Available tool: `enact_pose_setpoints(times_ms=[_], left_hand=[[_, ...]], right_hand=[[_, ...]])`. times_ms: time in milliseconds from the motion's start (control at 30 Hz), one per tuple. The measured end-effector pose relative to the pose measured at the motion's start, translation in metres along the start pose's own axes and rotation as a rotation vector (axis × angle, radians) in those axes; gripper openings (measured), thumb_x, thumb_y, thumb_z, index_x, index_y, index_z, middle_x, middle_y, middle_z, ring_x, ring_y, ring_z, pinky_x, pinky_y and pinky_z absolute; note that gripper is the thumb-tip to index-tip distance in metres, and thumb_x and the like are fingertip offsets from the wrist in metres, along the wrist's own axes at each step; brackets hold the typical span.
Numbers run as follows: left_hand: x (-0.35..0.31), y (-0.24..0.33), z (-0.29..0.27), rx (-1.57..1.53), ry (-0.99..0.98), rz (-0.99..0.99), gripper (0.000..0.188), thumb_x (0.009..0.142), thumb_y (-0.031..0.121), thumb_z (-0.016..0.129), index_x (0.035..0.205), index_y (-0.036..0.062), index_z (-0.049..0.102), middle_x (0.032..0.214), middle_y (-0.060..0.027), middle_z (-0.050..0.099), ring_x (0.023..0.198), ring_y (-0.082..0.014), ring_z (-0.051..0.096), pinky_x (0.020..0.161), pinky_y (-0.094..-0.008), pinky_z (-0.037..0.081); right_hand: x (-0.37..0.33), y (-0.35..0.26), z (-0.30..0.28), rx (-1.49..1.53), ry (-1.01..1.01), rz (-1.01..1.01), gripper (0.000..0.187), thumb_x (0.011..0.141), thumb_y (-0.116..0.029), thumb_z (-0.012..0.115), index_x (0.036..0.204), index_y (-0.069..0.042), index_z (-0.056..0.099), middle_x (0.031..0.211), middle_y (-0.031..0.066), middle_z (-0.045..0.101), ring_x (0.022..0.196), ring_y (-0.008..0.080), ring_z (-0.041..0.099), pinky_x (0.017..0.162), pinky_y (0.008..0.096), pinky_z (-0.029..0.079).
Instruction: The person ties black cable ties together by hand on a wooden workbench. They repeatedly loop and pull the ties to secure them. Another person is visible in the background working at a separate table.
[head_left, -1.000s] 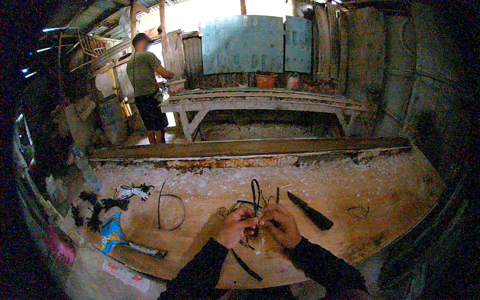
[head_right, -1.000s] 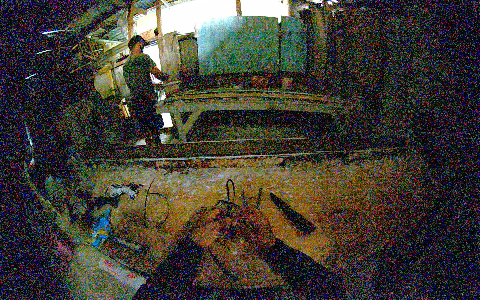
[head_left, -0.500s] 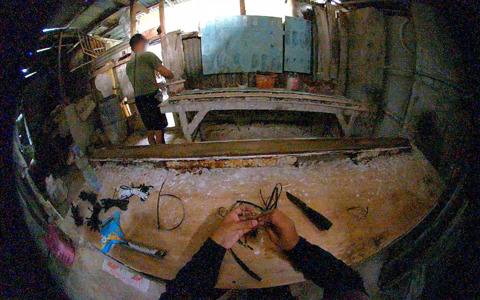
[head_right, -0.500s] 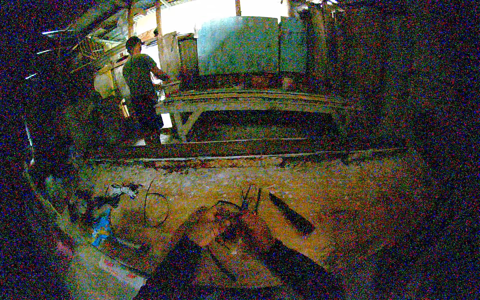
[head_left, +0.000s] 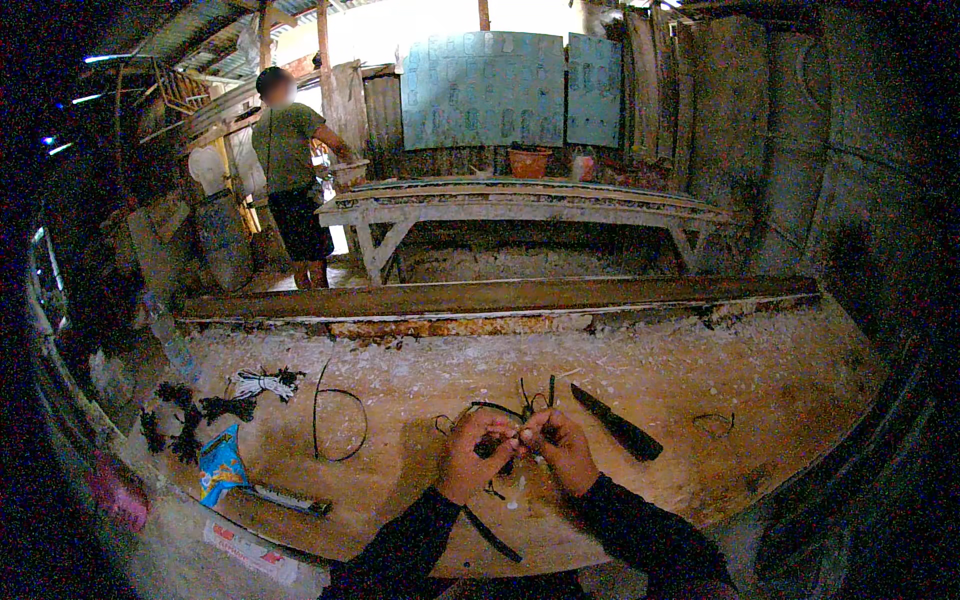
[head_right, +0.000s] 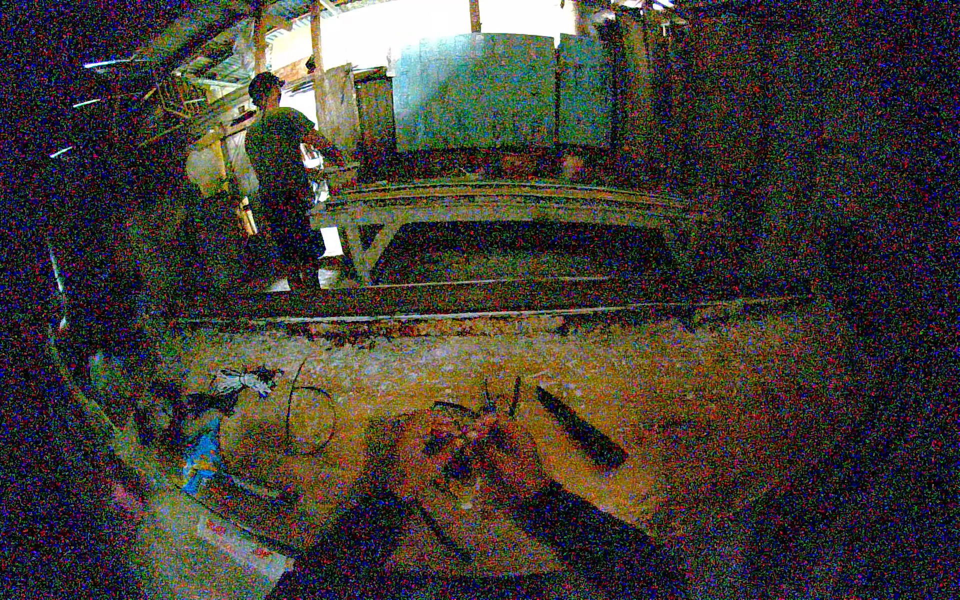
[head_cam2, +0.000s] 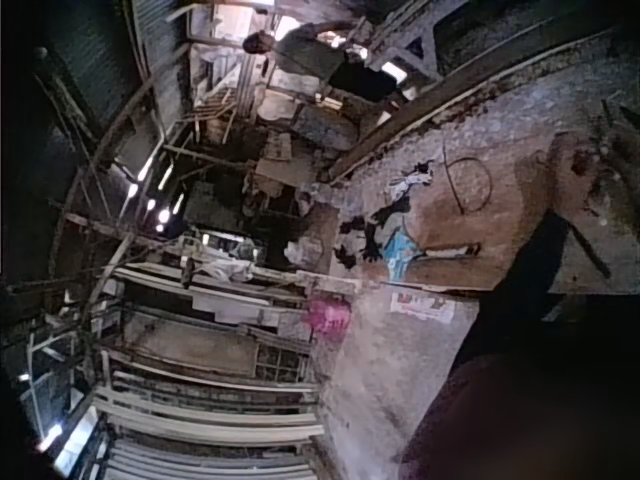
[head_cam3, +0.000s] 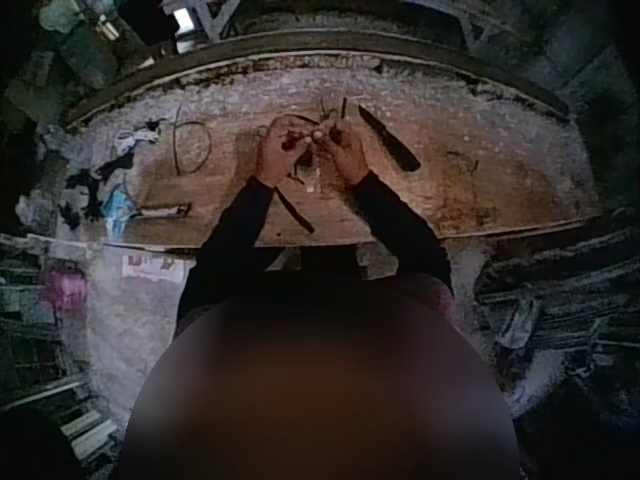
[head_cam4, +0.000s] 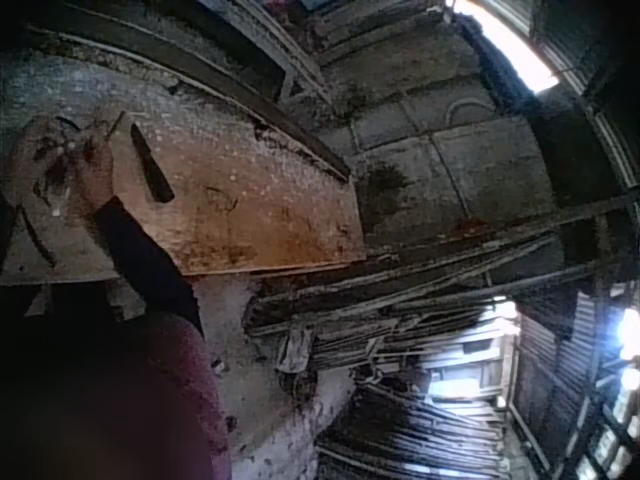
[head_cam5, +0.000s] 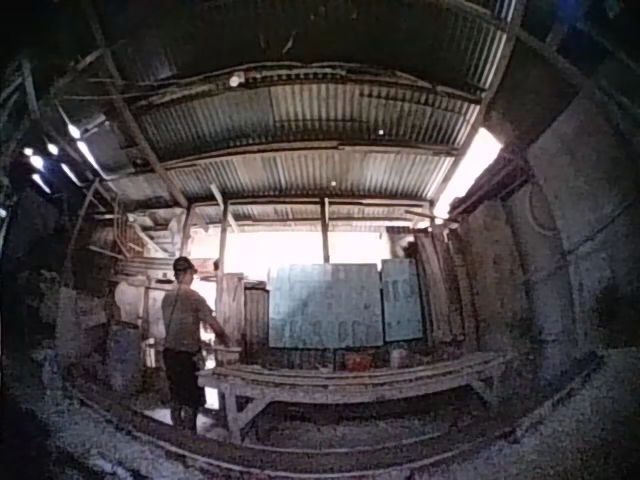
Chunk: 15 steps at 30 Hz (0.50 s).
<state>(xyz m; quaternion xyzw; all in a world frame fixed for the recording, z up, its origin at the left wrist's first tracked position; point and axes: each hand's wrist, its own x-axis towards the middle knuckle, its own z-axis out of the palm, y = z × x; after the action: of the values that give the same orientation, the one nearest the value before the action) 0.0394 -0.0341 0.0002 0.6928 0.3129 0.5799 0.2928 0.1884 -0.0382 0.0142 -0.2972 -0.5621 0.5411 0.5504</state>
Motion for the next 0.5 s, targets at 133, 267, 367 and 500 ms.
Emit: enact_pose_setpoints(times_ms=[133, 267, 367, 500], left_hand=[[-0.0020, 0.0013, -0.0006, 0.030, 0.032, 0.090, 0.026, 0.068, 0.001, 0.063, 0.091, 0.0042, 0.051, 0.084, -0.0069, 0.055, 0.079, -0.0164, 0.056, 0.071, -0.0273, 0.044], [-0.0004, 0.0023, -0.0026, 0.197, 0.038, 0.250, 0.021, 0.067, 0.003, 0.065, 0.084, 0.0055, 0.055, 0.086, -0.0068, 0.053, 0.084, -0.0190, 0.053, 0.076, -0.0303, 0.041], [-0.0017, 0.0018, -0.0017, 0.122, 0.052, 0.156, 0.016, 0.067, 0.007, 0.066, 0.080, 0.0063, 0.057, 0.088, -0.0066, 0.051, 0.090, -0.0211, 0.048, 0.079, -0.0308, 0.038], [-0.0026, -0.0005, -0.0031, 0.153, 0.044, 0.101, 0.013, 0.069, 0.009, 0.064, 0.081, 0.0061, 0.058, 0.091, -0.0068, 0.048, 0.093, -0.0214, 0.045, 0.082, -0.0302, 0.036]], right_hand=[[0.0031, -0.0083, -0.0033, 0.106, -0.073, 0.143, 0.010, 0.075, -0.011, 0.060, 0.076, -0.006, 0.051, 0.073, 0.0012, 0.054, 0.064, 0.0117, 0.053, 0.060, 0.0235, 0.044], [0.0025, -0.0102, -0.0042, 0.184, 0.003, 0.230, 0.011, 0.074, -0.011, 0.061, 0.078, -0.006, 0.052, 0.071, 0.0008, 0.054, 0.064, 0.0116, 0.053, 0.059, 0.0235, 0.044], [0.0019, -0.0089, -0.0026, 0.125, 0.033, 0.184, 0.011, 0.074, -0.011, 0.061, 0.079, -0.005, 0.054, 0.073, 0.0015, 0.056, 0.066, 0.0115, 0.053, 0.059, 0.0235, 0.044], [-0.0014, -0.0080, 0.0008, -0.115, 0.059, 0.016, 0.010, 0.074, -0.010, 0.061, 0.081, -0.003, 0.057, 0.077, 0.0035, 0.058, 0.071, 0.0127, 0.055, 0.064, 0.0237, 0.044]])
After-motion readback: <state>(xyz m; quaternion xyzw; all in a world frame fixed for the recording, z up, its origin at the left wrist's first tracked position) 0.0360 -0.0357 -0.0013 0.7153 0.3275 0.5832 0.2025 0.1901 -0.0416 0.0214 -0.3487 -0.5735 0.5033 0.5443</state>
